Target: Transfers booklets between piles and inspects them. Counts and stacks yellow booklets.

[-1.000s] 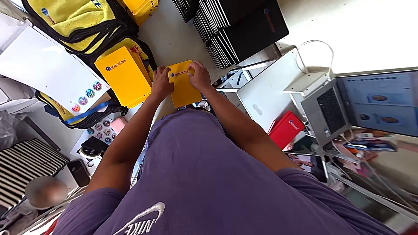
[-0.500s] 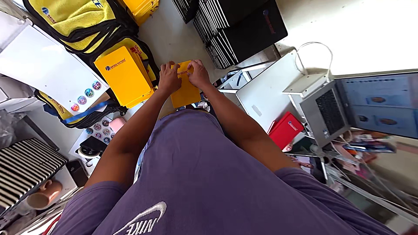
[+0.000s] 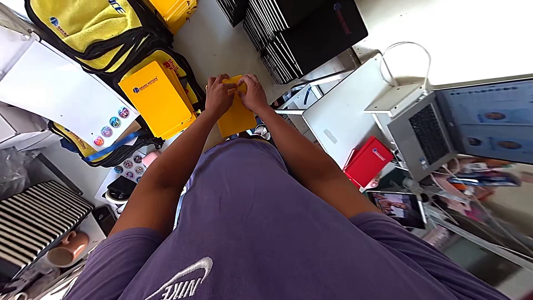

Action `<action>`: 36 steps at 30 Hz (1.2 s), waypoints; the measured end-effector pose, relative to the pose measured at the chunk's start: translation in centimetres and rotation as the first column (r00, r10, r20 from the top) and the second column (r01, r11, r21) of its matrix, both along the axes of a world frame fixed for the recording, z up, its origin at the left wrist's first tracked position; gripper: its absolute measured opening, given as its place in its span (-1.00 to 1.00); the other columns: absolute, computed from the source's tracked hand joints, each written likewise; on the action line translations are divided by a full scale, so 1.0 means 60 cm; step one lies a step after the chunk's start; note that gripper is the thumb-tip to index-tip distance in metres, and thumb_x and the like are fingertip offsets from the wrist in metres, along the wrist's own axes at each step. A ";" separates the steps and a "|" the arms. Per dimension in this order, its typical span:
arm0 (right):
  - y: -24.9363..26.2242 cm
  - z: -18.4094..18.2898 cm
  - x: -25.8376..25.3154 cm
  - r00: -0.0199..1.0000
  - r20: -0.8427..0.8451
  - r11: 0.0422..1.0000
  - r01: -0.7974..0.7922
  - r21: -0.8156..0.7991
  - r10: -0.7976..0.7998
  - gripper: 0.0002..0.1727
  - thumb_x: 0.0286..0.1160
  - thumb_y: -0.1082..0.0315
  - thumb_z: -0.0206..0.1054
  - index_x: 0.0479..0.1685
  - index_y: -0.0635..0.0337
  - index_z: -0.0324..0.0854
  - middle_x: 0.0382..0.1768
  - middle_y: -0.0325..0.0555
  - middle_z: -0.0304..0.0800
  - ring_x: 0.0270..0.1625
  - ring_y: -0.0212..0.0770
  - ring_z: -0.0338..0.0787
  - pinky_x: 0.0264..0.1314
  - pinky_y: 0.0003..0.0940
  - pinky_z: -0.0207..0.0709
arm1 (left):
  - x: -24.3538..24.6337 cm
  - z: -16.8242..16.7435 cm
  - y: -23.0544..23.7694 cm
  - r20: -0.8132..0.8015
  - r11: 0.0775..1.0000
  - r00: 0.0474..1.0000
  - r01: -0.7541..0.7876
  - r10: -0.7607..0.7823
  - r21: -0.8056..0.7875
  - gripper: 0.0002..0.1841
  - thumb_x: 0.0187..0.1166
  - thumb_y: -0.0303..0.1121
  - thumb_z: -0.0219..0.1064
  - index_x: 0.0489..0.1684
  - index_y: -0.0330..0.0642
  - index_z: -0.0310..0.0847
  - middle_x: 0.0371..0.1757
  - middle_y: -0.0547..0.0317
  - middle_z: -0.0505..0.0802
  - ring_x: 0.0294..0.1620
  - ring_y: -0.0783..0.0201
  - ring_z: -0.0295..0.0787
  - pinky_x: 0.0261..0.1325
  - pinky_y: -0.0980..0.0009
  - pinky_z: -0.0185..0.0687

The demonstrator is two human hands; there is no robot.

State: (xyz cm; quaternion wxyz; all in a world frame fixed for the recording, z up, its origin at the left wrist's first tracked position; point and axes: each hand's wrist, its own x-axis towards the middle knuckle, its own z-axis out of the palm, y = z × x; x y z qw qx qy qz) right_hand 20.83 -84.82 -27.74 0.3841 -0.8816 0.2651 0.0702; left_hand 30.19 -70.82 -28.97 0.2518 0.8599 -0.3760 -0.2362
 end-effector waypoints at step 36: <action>0.006 -0.036 -0.086 0.778 -0.104 0.537 0.517 0.666 -0.620 -0.50 0.91 0.10 -0.15 0.47 0.12 0.59 0.42 -0.05 0.71 0.40 -0.14 0.73 0.38 -0.09 0.64 | -0.006 0.048 0.082 -0.687 0.827 0.625 -0.559 0.370 -0.063 -0.69 0.70 -0.18 0.37 0.08 -0.29 0.72 -0.15 -0.04 0.87 -0.19 0.18 0.85 -0.06 0.18 0.82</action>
